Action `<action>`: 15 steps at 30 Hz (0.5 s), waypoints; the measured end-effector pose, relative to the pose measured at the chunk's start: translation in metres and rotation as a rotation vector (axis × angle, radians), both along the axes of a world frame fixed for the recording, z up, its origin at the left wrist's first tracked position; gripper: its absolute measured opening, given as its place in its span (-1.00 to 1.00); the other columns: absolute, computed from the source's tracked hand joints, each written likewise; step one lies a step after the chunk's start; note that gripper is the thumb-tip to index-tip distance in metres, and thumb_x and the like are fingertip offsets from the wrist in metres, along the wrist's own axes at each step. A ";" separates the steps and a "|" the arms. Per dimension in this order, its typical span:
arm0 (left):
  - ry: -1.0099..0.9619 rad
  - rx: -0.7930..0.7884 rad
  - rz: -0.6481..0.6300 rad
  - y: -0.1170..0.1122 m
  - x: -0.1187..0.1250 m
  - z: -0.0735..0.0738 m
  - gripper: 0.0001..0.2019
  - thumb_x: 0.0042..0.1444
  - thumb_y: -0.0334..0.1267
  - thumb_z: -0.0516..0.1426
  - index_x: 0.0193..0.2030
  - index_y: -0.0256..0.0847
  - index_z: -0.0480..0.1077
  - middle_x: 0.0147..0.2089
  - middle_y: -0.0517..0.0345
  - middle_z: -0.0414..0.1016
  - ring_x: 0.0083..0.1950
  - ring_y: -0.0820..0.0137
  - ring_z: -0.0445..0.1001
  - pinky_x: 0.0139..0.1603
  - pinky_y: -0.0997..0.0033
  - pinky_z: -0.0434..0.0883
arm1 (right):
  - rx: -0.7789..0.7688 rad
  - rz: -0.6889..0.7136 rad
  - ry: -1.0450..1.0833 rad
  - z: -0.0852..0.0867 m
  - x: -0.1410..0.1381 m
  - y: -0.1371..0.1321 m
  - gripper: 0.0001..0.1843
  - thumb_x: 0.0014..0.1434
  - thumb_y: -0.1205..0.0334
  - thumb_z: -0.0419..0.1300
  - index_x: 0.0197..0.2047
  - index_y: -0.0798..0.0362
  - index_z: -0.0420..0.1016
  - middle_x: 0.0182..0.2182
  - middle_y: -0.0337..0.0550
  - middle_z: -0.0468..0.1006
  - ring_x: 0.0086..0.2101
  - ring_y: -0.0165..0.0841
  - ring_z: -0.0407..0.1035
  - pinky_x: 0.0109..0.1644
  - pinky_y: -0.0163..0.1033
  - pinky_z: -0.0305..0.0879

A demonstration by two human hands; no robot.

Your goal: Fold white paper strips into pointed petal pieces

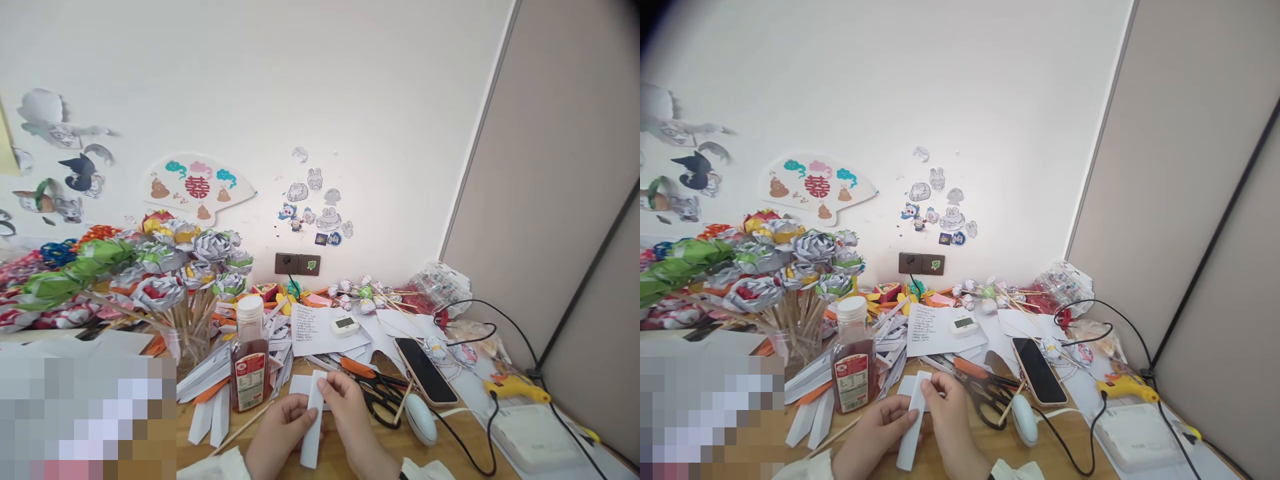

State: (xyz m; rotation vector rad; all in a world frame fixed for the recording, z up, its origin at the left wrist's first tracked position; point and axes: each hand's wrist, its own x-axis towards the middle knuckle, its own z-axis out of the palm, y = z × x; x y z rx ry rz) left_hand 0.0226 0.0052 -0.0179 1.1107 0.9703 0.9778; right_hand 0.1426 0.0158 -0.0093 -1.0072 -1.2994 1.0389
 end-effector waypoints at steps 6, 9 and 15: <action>-0.027 -0.023 -0.008 -0.003 0.001 0.003 -0.65 -0.32 -0.05 0.21 -0.48 -0.31 0.32 -0.62 0.22 0.43 -0.55 0.42 0.38 -0.52 0.46 0.28 | 0.000 -0.010 -0.010 -0.002 0.001 0.001 -0.80 -0.06 0.16 0.12 -0.56 0.13 0.37 -0.60 -0.24 0.35 -0.50 -0.38 0.23 -0.42 -0.34 0.16; -0.024 -0.038 -0.008 -0.003 0.001 0.003 -0.66 -0.32 -0.06 0.21 -0.50 -0.31 0.31 -0.63 0.22 0.43 -0.56 0.41 0.39 -0.55 0.47 0.27 | -0.010 -0.012 0.003 -0.001 0.001 0.000 -0.79 -0.07 0.16 0.13 -0.58 0.12 0.34 -0.62 -0.25 0.33 -0.52 -0.40 0.21 -0.43 -0.35 0.15; -0.020 -0.044 -0.016 -0.004 0.001 0.005 -0.68 -0.31 -0.08 0.22 -0.52 -0.30 0.29 -0.62 0.22 0.44 -0.55 0.40 0.40 -0.56 0.48 0.26 | -0.008 0.019 0.005 0.001 0.003 -0.002 -0.79 -0.05 0.17 0.10 -0.58 0.13 0.32 -0.62 -0.27 0.30 -0.53 -0.42 0.19 -0.44 -0.36 0.14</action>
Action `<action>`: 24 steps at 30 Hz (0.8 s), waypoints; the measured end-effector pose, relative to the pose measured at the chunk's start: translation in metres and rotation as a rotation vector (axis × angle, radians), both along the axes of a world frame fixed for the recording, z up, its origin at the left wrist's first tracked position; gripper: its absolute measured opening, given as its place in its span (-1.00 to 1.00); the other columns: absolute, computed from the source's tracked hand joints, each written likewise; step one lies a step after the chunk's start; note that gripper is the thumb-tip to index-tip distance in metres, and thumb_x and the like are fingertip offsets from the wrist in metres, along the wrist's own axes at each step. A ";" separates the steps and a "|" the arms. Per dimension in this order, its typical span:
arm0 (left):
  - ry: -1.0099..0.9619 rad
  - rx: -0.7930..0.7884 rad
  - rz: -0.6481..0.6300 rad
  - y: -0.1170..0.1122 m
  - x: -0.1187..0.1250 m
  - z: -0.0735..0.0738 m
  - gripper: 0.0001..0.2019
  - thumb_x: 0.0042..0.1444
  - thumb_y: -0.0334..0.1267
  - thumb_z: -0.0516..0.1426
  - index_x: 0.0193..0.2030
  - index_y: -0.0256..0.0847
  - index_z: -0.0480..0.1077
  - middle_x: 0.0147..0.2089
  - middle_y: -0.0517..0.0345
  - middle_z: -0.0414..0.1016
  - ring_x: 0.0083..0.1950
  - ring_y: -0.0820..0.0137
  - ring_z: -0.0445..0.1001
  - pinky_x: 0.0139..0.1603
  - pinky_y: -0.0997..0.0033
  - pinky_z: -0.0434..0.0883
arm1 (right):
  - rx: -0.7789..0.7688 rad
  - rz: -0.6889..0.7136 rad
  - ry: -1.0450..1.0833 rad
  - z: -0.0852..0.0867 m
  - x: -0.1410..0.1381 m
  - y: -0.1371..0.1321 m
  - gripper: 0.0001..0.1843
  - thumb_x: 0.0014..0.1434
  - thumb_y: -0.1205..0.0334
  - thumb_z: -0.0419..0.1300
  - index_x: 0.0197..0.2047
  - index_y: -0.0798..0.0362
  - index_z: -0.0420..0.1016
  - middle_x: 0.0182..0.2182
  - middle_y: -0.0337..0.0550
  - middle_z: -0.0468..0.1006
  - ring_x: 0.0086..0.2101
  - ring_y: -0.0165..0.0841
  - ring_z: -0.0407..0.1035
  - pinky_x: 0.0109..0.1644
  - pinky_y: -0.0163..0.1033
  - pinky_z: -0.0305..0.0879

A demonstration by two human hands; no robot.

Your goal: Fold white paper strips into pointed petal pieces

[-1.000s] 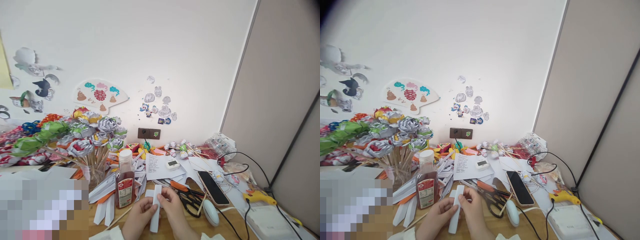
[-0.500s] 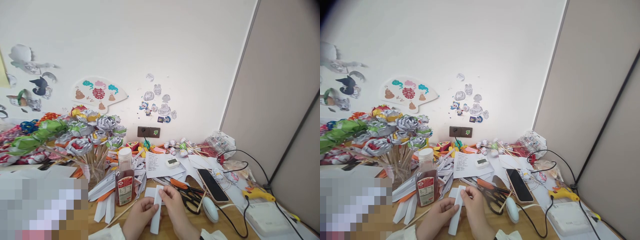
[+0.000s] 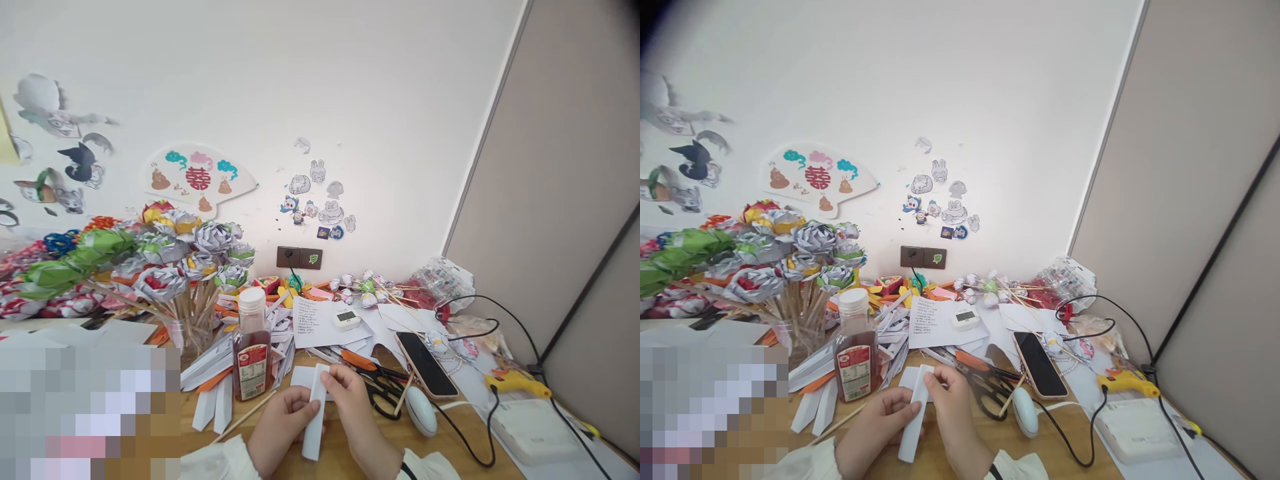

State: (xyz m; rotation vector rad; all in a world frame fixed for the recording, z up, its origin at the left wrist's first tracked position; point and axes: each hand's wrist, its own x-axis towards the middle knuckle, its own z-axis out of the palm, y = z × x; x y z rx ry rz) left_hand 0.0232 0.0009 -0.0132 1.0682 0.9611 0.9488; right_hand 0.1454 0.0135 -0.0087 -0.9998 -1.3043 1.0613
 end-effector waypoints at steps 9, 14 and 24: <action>0.000 0.004 -0.011 0.000 -0.001 -0.002 -0.68 -0.29 -0.08 0.21 -0.50 -0.29 0.27 -0.60 0.18 0.46 -0.54 0.35 0.45 -0.54 0.44 0.30 | 0.011 0.000 -0.001 -0.001 0.000 0.000 -0.79 -0.05 0.14 0.11 -0.55 0.12 0.36 -0.59 -0.24 0.36 -0.50 -0.38 0.23 -0.43 -0.35 0.15; -0.024 0.003 -0.047 0.000 -0.001 -0.002 -0.67 -0.30 -0.07 0.21 -0.50 -0.28 0.25 -0.59 0.20 0.46 -0.49 0.31 0.48 -0.49 0.40 0.34 | 0.020 -0.033 -0.045 -0.003 0.001 0.001 -0.77 -0.04 0.14 0.10 -0.58 0.12 0.33 -0.63 -0.27 0.32 -0.54 -0.42 0.19 -0.46 -0.37 0.12; 0.169 0.061 -0.033 -0.001 0.001 -0.001 -0.60 -0.35 0.07 0.17 -0.63 -0.20 0.13 -0.77 0.39 0.29 -0.68 0.44 0.37 -0.71 0.56 0.18 | 0.077 -0.076 -0.098 0.002 0.001 -0.002 -0.76 -0.05 0.16 0.10 -0.62 0.13 0.32 -0.66 -0.30 0.26 -0.56 -0.45 0.14 -0.49 -0.39 0.10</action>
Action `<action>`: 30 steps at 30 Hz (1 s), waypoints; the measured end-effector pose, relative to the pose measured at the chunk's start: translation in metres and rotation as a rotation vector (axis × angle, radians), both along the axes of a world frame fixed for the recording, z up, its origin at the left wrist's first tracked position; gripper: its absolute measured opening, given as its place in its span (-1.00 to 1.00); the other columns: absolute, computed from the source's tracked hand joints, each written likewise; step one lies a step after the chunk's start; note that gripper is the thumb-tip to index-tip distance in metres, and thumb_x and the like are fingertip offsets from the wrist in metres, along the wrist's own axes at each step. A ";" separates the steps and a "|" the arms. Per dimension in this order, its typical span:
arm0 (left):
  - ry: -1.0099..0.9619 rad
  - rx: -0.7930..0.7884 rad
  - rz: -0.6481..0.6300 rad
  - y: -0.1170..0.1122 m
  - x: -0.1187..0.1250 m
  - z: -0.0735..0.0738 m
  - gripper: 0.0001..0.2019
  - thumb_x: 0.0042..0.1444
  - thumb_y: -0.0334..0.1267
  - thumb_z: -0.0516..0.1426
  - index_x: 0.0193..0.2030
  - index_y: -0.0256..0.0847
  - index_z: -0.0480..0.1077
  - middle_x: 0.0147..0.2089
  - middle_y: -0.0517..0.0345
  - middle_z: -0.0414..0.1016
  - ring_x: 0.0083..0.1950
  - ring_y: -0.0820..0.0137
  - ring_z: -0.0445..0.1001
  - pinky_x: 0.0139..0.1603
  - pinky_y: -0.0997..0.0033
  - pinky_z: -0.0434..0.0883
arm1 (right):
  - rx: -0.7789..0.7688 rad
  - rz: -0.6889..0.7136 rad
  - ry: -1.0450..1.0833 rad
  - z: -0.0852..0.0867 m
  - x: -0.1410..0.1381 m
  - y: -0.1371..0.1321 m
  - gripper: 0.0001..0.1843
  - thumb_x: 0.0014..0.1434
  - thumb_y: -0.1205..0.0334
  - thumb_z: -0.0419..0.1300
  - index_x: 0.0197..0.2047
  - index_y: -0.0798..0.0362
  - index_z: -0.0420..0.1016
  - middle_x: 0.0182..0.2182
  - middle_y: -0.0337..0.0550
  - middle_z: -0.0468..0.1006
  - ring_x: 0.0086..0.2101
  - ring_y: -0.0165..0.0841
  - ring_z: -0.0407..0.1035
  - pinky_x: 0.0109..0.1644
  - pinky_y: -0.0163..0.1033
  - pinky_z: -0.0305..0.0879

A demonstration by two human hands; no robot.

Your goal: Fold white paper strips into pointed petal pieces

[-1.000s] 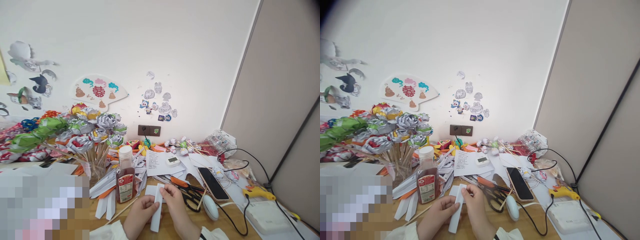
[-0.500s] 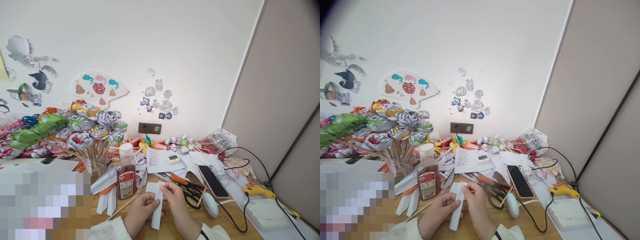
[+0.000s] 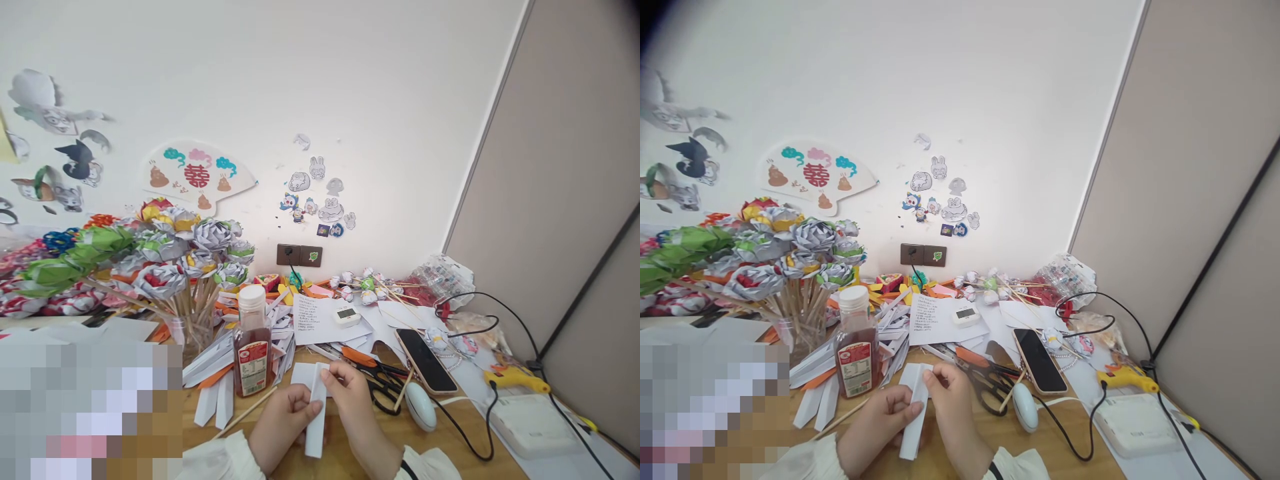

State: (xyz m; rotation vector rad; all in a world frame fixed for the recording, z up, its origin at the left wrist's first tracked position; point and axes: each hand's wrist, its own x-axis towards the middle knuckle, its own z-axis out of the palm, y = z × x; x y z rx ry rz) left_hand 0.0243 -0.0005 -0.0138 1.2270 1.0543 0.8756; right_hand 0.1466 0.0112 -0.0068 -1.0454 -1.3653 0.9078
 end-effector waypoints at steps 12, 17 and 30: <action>0.058 0.034 -0.048 -0.009 0.004 0.003 -0.63 -0.28 0.07 0.12 -0.63 -0.18 0.11 -0.83 0.38 0.27 -0.79 0.51 0.29 -0.76 0.59 0.16 | -0.009 -0.070 0.088 -0.003 0.007 0.008 -0.75 -0.08 0.12 0.12 -0.62 0.12 0.29 -0.67 -0.33 0.21 -0.58 -0.47 0.10 -0.51 -0.39 0.06; 0.104 0.066 -0.022 -0.005 0.003 -0.003 -0.66 -0.26 0.02 0.13 -0.61 -0.21 0.15 -0.78 0.35 0.31 -0.82 0.60 0.20 -0.81 0.65 0.09 | -0.036 -0.075 0.134 -0.002 0.009 0.010 -0.73 -0.09 0.11 0.13 -0.63 0.12 0.27 -0.69 -0.35 0.18 -0.60 -0.48 0.08 -0.52 -0.39 0.04; -0.009 0.019 0.000 -0.004 0.003 0.001 -0.61 -0.32 0.06 0.15 -0.60 -0.22 0.14 -0.78 0.32 0.34 -0.83 0.62 0.16 -0.82 0.63 0.07 | -0.245 0.353 0.245 0.004 0.000 -0.006 -0.77 -0.16 0.17 0.24 -0.43 0.15 0.41 -0.55 -0.22 0.42 -0.50 -0.41 0.29 -0.44 -0.36 0.17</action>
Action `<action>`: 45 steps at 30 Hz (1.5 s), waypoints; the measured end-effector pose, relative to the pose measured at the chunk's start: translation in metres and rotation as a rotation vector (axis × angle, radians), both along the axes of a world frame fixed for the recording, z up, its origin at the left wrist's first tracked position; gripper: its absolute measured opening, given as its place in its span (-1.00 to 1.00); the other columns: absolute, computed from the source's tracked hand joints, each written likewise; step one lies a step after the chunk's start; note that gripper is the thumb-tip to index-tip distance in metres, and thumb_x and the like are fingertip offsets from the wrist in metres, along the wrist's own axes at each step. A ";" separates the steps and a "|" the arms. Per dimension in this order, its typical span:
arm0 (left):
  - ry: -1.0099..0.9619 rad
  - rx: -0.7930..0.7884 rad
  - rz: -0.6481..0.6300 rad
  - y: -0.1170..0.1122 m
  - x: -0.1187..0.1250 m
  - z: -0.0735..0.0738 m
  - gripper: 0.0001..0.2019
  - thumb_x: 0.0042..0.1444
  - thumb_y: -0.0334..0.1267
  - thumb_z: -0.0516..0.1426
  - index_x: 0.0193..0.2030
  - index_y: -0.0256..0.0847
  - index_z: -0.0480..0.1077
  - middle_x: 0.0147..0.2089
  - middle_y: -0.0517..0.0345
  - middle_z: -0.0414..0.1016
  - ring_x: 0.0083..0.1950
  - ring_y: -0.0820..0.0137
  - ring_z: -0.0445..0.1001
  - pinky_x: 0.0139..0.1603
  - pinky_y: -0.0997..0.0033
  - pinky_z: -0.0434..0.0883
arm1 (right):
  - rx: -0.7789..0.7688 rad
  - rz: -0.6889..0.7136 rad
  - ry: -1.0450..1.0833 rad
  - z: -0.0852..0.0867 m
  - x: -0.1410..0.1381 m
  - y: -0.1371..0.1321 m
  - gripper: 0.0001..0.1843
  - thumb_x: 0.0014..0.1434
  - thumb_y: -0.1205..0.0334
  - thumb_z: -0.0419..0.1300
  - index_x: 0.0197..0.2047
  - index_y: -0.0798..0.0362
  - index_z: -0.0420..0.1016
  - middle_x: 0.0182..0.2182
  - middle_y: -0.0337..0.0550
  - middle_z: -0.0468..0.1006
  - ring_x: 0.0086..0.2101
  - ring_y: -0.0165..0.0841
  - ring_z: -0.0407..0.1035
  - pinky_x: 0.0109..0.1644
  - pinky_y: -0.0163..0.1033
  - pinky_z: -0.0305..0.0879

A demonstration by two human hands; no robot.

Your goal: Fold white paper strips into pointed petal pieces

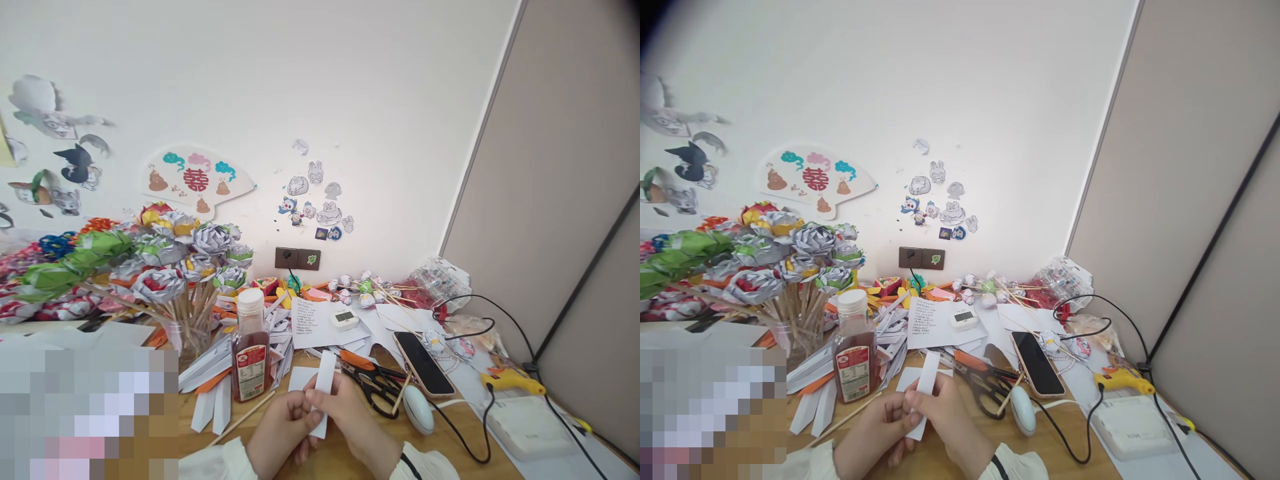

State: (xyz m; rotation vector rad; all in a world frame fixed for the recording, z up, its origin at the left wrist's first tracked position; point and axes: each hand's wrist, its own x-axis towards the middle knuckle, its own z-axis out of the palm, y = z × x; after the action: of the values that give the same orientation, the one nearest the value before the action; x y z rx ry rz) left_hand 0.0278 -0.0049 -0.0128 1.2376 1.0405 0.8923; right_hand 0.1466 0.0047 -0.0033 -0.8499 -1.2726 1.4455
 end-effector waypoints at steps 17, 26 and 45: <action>0.025 -0.053 -0.123 -0.001 0.001 -0.006 -0.59 -0.37 0.08 0.16 -0.62 -0.21 0.11 -0.78 0.30 0.38 -0.84 0.62 0.19 -0.85 0.64 0.05 | 0.003 -0.274 -0.175 0.001 0.001 0.005 -0.57 -0.12 -0.10 0.12 -0.62 0.15 0.37 -0.66 -0.24 0.36 -0.59 -0.44 0.22 -0.48 -0.36 0.11; 0.032 -0.058 -0.148 -0.001 0.001 -0.009 -0.56 -0.42 0.10 0.17 -0.61 -0.22 0.14 -0.78 0.30 0.37 -0.84 0.61 0.20 -0.85 0.64 0.07 | 0.092 -0.248 -0.149 0.000 0.006 0.013 -0.49 0.00 -0.12 -0.03 -0.69 0.13 0.28 -0.69 -0.26 0.27 -0.58 -0.46 0.15 -0.45 -0.36 0.04; 0.114 0.014 -0.162 -0.005 0.004 -0.003 -0.51 -0.27 0.26 -0.04 -0.66 -0.20 0.11 -0.85 0.38 0.19 -0.87 0.63 0.10 -0.89 0.66 -0.07 | 0.155 -0.233 -0.150 0.002 0.002 0.004 -0.57 0.02 -0.05 0.02 -0.63 0.12 0.34 -0.65 -0.26 0.30 -0.55 -0.44 0.18 -0.46 -0.39 0.06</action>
State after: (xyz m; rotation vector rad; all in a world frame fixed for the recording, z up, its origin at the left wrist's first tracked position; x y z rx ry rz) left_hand 0.0318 -0.0099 -0.0155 1.3765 1.0087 0.7117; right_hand 0.1486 0.0089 -0.0009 -0.9803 -1.3303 1.1022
